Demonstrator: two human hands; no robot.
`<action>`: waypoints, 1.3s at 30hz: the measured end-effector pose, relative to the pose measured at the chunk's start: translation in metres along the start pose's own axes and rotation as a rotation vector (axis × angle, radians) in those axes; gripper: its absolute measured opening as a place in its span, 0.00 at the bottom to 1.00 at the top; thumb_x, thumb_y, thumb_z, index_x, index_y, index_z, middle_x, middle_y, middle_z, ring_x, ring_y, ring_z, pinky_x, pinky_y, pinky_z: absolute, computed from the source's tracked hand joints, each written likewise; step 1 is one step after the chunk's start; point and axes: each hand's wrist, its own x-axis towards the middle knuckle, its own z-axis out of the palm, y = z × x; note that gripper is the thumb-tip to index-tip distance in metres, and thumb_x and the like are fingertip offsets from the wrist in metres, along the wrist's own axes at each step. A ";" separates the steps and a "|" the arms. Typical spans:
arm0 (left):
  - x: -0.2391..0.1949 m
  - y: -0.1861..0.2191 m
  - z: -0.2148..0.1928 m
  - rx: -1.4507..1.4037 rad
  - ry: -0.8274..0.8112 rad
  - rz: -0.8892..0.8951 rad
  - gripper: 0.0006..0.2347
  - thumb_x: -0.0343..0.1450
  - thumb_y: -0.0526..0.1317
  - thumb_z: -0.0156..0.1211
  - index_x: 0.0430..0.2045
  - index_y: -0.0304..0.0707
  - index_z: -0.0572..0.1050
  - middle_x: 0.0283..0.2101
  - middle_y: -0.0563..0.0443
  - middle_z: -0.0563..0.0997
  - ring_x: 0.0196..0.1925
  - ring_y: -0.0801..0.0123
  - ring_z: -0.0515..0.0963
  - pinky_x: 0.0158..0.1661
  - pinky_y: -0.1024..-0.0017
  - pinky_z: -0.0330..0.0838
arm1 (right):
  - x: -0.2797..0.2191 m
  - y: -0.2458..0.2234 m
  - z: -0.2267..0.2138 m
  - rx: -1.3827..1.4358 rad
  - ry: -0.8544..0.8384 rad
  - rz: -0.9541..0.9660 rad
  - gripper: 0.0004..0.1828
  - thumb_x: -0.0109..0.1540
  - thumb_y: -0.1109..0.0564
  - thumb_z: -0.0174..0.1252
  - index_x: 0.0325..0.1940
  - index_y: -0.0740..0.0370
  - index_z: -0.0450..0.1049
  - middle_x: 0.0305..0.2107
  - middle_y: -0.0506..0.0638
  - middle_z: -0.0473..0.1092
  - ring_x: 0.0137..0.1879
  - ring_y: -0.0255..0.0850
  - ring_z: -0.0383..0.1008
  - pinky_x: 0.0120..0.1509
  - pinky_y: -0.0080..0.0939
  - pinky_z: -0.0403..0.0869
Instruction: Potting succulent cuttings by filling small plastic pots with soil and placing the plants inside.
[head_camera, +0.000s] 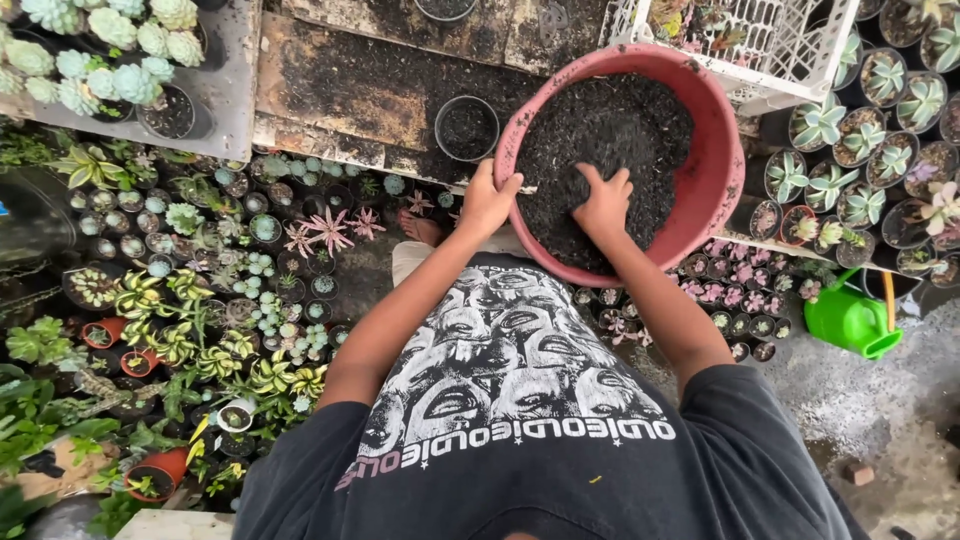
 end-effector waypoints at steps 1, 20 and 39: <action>0.003 -0.002 0.000 -0.002 0.006 -0.009 0.20 0.66 0.50 0.55 0.46 0.40 0.66 0.42 0.38 0.75 0.50 0.47 0.74 0.46 0.56 0.70 | 0.009 0.003 0.003 0.064 0.121 -0.023 0.30 0.54 0.62 0.58 0.57 0.39 0.61 0.48 0.65 0.50 0.51 0.66 0.61 0.49 0.59 0.67; -0.006 0.027 -0.014 0.059 -0.119 -0.074 0.10 0.69 0.42 0.51 0.38 0.38 0.63 0.37 0.49 0.71 0.38 0.65 0.73 0.36 0.69 0.70 | 0.119 0.032 -0.035 0.620 0.294 0.292 0.33 0.55 0.36 0.41 0.59 0.52 0.65 0.55 0.53 0.65 0.62 0.50 0.62 0.65 0.45 0.55; 0.008 -0.006 0.004 -0.008 0.051 -0.068 0.17 0.64 0.47 0.58 0.42 0.39 0.66 0.42 0.38 0.75 0.49 0.47 0.75 0.45 0.57 0.70 | 0.009 -0.047 -0.034 -0.267 -0.300 -0.318 0.32 0.45 0.41 0.67 0.53 0.38 0.70 0.60 0.52 0.54 0.61 0.66 0.56 0.54 0.67 0.66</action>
